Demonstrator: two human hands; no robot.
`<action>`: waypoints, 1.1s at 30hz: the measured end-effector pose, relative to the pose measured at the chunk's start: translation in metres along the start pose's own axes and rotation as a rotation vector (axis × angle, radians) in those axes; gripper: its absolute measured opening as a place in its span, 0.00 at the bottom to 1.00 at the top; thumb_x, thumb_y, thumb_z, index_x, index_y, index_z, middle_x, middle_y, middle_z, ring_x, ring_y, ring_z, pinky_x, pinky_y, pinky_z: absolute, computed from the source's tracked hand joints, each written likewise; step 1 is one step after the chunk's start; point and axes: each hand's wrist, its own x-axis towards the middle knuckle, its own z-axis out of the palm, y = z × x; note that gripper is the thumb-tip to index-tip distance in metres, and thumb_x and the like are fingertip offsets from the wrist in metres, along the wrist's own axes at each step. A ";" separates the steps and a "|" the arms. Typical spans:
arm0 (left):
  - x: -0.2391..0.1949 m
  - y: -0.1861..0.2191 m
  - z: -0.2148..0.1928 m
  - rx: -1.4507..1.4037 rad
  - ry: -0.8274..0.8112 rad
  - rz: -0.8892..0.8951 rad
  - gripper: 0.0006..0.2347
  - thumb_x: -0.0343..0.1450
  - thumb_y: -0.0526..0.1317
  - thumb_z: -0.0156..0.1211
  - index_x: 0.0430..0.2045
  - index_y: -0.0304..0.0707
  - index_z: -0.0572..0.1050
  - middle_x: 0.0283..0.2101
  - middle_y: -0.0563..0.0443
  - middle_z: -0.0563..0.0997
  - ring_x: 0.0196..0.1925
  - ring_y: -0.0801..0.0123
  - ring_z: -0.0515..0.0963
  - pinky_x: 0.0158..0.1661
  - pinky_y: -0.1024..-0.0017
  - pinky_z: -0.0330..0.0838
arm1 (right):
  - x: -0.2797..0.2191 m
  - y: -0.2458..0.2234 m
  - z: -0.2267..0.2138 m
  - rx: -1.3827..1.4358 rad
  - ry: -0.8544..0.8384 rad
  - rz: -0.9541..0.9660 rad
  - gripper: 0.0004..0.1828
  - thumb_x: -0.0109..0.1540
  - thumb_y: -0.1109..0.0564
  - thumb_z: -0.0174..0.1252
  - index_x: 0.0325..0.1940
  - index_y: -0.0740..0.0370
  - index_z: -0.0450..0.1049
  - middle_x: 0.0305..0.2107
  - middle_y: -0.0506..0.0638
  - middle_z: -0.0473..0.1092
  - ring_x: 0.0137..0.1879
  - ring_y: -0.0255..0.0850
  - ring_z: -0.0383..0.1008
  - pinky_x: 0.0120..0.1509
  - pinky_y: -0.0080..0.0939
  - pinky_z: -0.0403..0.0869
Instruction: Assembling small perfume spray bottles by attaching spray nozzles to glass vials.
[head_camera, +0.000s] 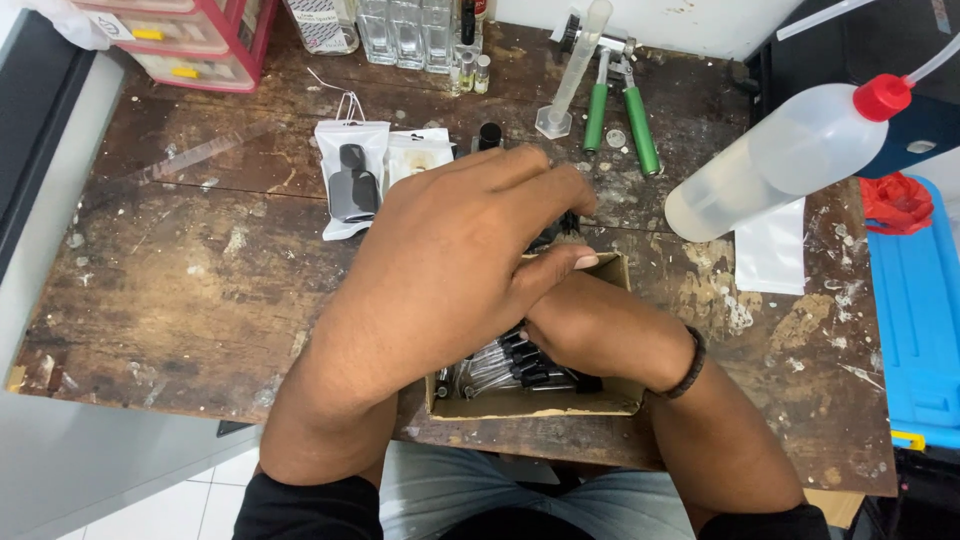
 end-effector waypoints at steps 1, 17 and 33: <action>0.000 0.000 0.000 0.001 0.001 0.001 0.09 0.73 0.41 0.67 0.40 0.40 0.74 0.35 0.52 0.75 0.36 0.59 0.77 0.27 0.61 0.66 | 0.001 -0.002 -0.001 -0.001 0.001 0.000 0.12 0.66 0.60 0.47 0.27 0.56 0.63 0.18 0.52 0.60 0.22 0.41 0.57 0.29 0.49 0.55; 0.002 0.001 0.000 -0.008 -0.036 -0.012 0.11 0.73 0.43 0.66 0.43 0.37 0.77 0.37 0.50 0.78 0.38 0.59 0.79 0.30 0.61 0.71 | 0.002 -0.020 -0.024 0.043 -0.094 0.186 0.20 0.70 0.51 0.41 0.24 0.56 0.67 0.19 0.51 0.64 0.25 0.42 0.59 0.32 0.49 0.56; 0.001 0.001 -0.001 0.013 -0.038 -0.002 0.11 0.73 0.43 0.66 0.43 0.38 0.76 0.38 0.50 0.77 0.42 0.55 0.78 0.30 0.57 0.69 | -0.032 -0.015 -0.051 -0.118 0.177 0.112 0.11 0.59 0.63 0.51 0.44 0.56 0.74 0.40 0.55 0.79 0.42 0.62 0.76 0.37 0.58 0.69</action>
